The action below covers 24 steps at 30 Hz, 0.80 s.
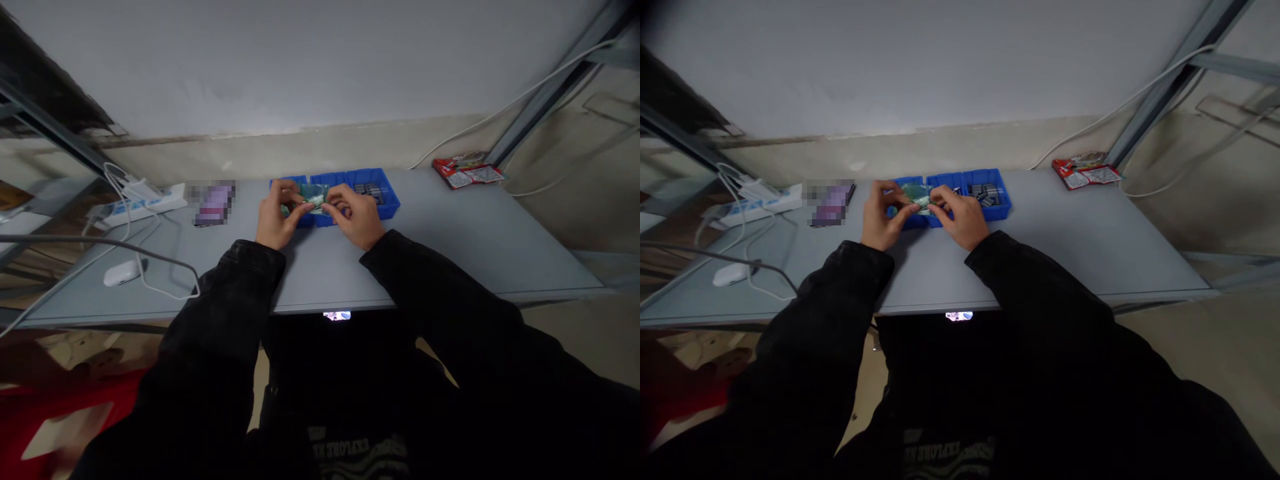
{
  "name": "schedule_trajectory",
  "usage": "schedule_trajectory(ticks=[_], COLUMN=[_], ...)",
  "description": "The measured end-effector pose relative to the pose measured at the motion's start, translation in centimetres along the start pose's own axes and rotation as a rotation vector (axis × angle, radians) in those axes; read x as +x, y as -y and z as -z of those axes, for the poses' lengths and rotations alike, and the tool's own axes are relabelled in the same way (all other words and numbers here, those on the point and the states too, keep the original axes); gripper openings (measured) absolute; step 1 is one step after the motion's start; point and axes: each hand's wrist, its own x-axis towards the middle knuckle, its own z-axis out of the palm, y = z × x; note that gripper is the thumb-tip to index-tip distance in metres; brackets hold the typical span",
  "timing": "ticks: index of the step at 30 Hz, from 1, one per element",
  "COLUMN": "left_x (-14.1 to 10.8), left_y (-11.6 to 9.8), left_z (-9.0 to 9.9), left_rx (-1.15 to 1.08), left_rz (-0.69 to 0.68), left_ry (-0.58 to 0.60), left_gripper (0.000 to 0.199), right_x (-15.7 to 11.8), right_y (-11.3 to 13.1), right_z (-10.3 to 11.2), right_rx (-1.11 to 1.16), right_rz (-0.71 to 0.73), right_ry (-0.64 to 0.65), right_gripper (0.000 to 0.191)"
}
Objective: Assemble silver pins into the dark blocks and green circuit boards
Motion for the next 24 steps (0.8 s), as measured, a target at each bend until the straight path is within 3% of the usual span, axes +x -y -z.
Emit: schedule_trajectory(ticks=[5, 10, 14, 19, 24], left_x=[0.02, 0.16, 0.22, 0.42, 0.2], left_y=[-0.61, -0.88, -0.57, -0.73, -0.42], left_z=[0.34, 0.65, 0.55, 0.58, 0.29], left_rx=[0.056, 0.077, 0.076, 0.127, 0.073], left_rz=[-0.054, -0.083, -0.091, -0.143, -0.072], left_ry=[0.019, -0.009, 0.024, 0.006, 0.035], left_gripper=[0.021, 0.021, 0.019, 0.026, 0.028], right_x=[0.07, 0.1, 0.2, 0.36, 0.31], right_y=[0.18, -0.36, -0.68, -0.66, -0.46], right_z=[0.26, 0.27, 0.16, 0.24, 0.17], right_rx=[-0.026, 0.009, -0.009, -0.046, -0.043], right_rz=[0.024, 0.024, -0.016, 0.055, 0.043], right_ry=[-0.031, -0.026, -0.009, -0.026, 0.002], right_gripper=[0.022, 0.032, 0.019, 0.01, 0.008])
